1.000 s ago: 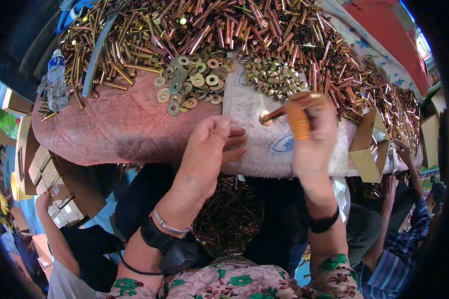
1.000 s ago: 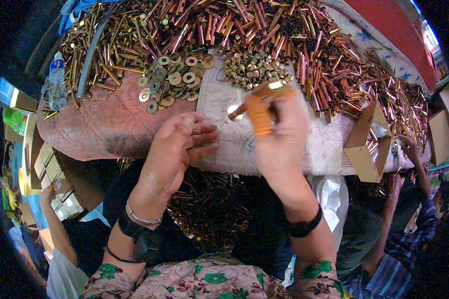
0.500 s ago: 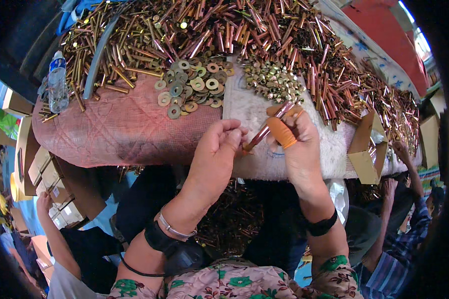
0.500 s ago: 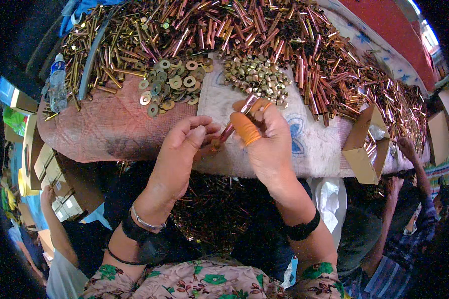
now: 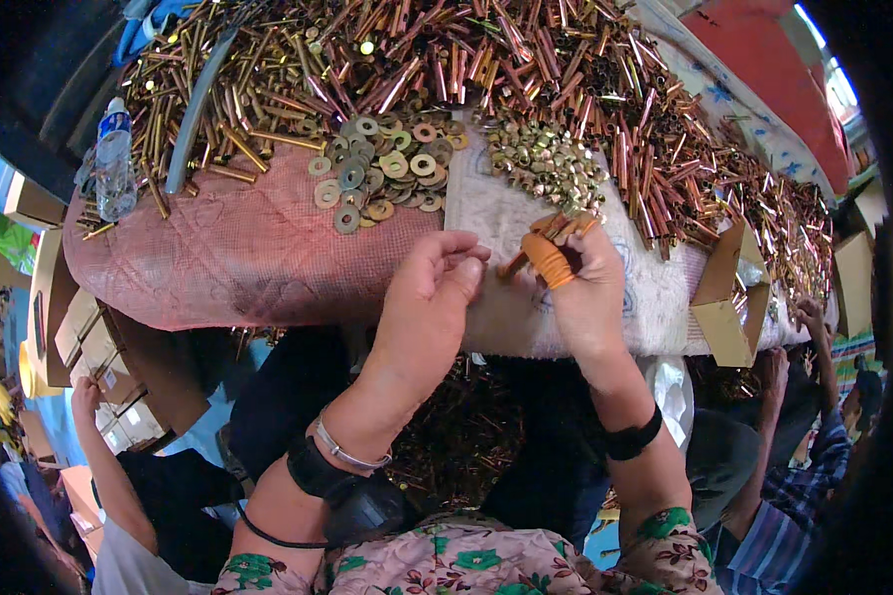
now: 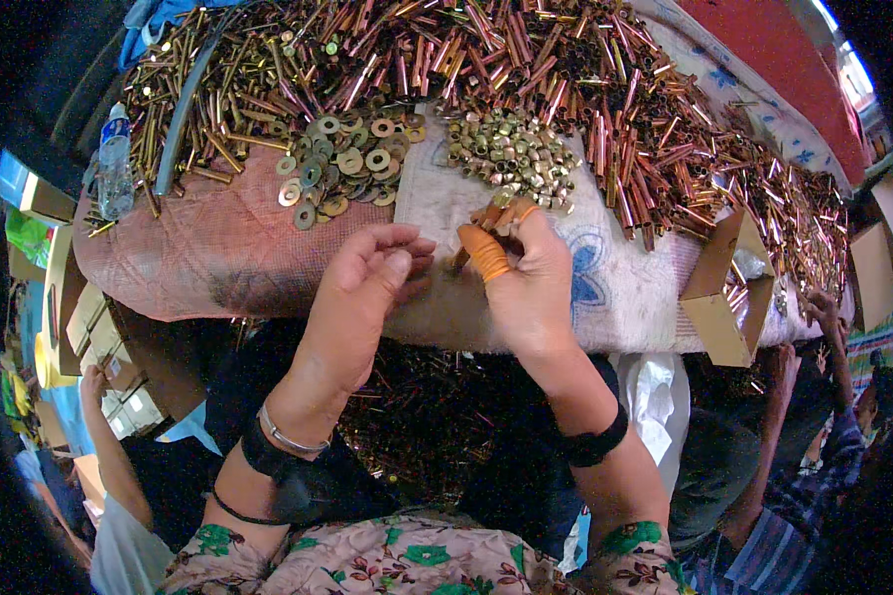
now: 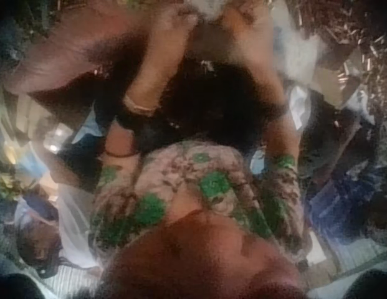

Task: The person is assembling metal bolts into tubes and adding washers manually.

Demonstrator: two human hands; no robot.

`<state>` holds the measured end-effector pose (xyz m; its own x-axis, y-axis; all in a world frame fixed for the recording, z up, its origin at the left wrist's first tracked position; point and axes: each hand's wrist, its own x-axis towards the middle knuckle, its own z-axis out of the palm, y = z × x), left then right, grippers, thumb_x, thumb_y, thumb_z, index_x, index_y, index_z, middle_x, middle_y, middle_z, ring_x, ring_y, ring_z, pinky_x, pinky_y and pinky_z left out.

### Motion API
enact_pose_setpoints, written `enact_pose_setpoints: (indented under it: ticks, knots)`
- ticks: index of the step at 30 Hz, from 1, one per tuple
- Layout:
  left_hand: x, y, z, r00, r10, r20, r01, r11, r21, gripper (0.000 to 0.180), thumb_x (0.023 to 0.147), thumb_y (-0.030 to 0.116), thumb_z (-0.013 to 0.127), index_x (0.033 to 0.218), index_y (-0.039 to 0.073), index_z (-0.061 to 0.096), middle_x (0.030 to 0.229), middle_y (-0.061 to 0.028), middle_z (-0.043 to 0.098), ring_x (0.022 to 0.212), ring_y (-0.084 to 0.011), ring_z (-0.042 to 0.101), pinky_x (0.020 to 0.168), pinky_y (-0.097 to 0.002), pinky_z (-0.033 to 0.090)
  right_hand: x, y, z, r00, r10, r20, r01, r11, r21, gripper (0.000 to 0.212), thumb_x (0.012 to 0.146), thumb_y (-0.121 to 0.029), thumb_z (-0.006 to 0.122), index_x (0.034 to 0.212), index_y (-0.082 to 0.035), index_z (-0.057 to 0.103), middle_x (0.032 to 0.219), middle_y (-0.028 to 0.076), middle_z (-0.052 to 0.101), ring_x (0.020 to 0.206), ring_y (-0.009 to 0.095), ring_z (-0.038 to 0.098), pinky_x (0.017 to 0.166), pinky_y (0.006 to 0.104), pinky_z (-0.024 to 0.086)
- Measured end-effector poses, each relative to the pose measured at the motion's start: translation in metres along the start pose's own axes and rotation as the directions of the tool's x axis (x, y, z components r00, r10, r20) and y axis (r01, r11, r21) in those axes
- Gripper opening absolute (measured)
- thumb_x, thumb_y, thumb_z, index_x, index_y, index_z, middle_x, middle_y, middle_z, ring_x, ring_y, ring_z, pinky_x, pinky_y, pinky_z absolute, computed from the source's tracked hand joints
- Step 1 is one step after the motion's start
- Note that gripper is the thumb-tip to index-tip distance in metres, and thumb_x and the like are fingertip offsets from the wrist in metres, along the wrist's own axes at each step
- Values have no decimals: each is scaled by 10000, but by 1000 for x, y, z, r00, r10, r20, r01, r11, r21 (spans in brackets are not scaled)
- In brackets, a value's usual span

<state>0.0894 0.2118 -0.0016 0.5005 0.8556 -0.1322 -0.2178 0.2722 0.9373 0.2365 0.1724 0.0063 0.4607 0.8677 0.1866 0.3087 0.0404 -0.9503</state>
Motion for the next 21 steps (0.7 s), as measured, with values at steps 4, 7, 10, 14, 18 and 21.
enact_pose_setpoints:
  ticks: [4, 7, 10, 14, 18, 21]
  knots:
    - [-3, 1, 7, 989, 55, 136, -73, 989, 129, 264, 885, 77, 472, 1135, -8, 468, 1054, -76, 558, 988, -146, 526, 863, -272, 421, -10, -15, 2, 968, 160, 191, -208, 942, 265, 118, 809, -85, 639, 861, -32, 547, 755, -5, 587, 667, 71, 537, 562, 229, 441]
    - [0, -10, 7, 978, -66, 196, 46, 994, 101, 256, 881, 67, 472, 1124, -11, 491, 1032, -68, 563, 948, -123, 524, 841, -247, 413, -13, -8, 3, 955, 160, 251, -238, 916, 322, 120, 819, -87, 626, 903, -29, 563, 778, -2, 589, 682, 66, 536, 575, 217, 439]
    - [-1, -6, 8, 972, -120, 201, 96, 988, 122, 269, 885, 64, 454, 1142, -12, 479, 990, -48, 574, 918, -109, 530, 797, -236, 421, -13, -8, -3, 947, 147, 286, -216, 950, 227, 144, 839, -88, 596, 965, -24, 569, 808, 5, 585, 687, 65, 533, 579, 211, 435]
    - [-2, -1, 4, 975, -129, 179, 100, 981, 166, 255, 886, 58, 431, 1130, 3, 481, 951, -40, 582, 771, -60, 496, 659, -197, 405, -9, -10, -20, 964, 219, 154, -244, 954, 173, 149, 869, -76, 542, 1004, -18, 567, 831, 13, 576, 696, 75, 536, 602, 210, 434]
    - [-1, 1, 0, 959, -177, 222, 185, 983, -15, 227, 880, 59, 432, 1096, 26, 491, 915, -49, 582, 658, -36, 429, 569, -174, 360, 1, 2, -33, 996, 84, -11, -84, 996, -38, 137, 878, -58, 513, 996, -4, 555, 798, 11, 569, 669, 90, 524, 575, 222, 428]
    - [-2, 0, 0, 958, -204, 201, 225, 970, -92, 179, 888, 96, 453, 1049, 35, 503, 865, -39, 568, 628, -30, 414, 539, -164, 343, 3, 6, -30, 999, -42, -3, 39, 943, -331, 137, 849, -42, 541, 981, -5, 550, 784, 82, 584, 662, 159, 538, 605, 277, 444]
